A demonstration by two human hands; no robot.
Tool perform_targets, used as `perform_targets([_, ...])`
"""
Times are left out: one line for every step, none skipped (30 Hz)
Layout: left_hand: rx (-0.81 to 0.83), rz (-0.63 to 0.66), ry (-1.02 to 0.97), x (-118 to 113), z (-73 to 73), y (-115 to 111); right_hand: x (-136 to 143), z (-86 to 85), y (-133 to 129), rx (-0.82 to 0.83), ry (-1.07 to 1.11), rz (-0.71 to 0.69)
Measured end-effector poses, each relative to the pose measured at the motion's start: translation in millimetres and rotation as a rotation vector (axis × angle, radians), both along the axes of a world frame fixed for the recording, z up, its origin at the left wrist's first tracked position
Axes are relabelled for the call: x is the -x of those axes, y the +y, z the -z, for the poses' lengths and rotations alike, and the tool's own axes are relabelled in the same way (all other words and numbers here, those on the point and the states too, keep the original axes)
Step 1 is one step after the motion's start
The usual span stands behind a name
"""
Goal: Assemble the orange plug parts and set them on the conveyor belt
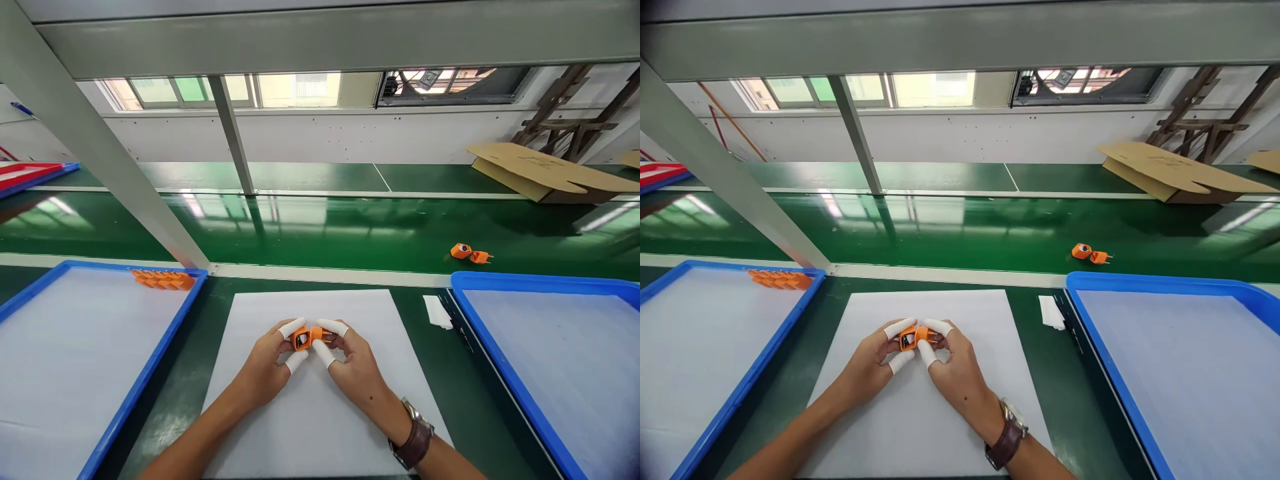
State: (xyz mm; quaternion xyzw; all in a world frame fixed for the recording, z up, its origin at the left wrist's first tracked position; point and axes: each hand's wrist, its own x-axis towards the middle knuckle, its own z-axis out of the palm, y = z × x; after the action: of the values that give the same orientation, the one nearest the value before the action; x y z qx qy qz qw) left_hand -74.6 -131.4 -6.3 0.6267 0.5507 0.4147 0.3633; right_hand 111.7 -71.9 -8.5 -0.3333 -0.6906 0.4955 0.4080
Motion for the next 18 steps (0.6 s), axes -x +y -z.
perform_targets([-0.039, -0.011, 0.061, 0, 0.4, 0, -1, -0.1, 0, -0.015, -0.01, 0.011])
perform_targets([-0.087, -0.032, 0.128, 0, 1.4, 0, -1, -0.8, 0, -0.047, -0.021, 0.014])
perform_targets([-0.137, -0.054, 0.192, 0, 2.9, -1, -2, -1.8, 0, -0.09, -0.034, 0.011])
perform_targets([-0.186, -0.072, 0.246, 0, 4.7, -1, -2, -3.0, -1, -0.138, -0.047, 0.002])
perform_targets([-0.228, -0.084, 0.285, -1, 6.6, -1, -3, -3.9, -1, -0.183, -0.058, -0.006])
perform_targets([-0.257, -0.093, 0.312, -2, 8.3, -1, -3, -4.4, -2, -0.218, -0.066, -0.011])
perform_targets([-0.277, -0.1, 0.33, -2, 9.7, -1, -3, -4.3, -2, -0.242, -0.074, -0.014])
perform_targets([-0.289, -0.107, 0.342, -3, 10.6, 0, -3, -3.7, -2, -0.254, -0.084, -0.018])
perform_targets([-0.297, -0.114, 0.35, -4, 11.0, 0, -2, -2.6, -2, -0.257, -0.096, -0.026])
perform_targets([-0.301, -0.12, 0.355, -4, 11.0, 0, -2, -1.2, -1, -0.254, -0.109, -0.038])
perform_targets([-0.304, -0.124, 0.358, -5, 10.7, 1, -2, 0.0, -1, -0.247, -0.123, -0.05])
perform_targets([-0.306, -0.128, 0.358, -6, 10.1, 2, -2, 1.1, -1, -0.238, -0.135, -0.062])
perform_targets([-0.308, -0.131, 0.357, -6, 9.5, 2, -1, 1.7, 0, -0.228, -0.144, -0.072])
perform_targets([-0.31, -0.135, 0.354, -7, 9.0, 2, -1, 1.8, 0, -0.217, -0.151, -0.079])
perform_targets([-0.314, -0.139, 0.352, -7, 8.6, 3, -1, 1.4, 0, -0.205, -0.157, -0.085])
perform_targets([-0.316, -0.143, 0.35, -8, 8.5, 3, -1, 0.6, 1, -0.188, -0.164, -0.09])
perform_targets([-0.317, -0.145, 0.35, -8, 8.6, 3, -1, -0.5, 1, -0.169, -0.174, -0.095])
perform_targets([-0.318, -0.146, 0.351, -9, 8.9, 3, -1, -1.7, 1, -0.148, -0.184, -0.099])
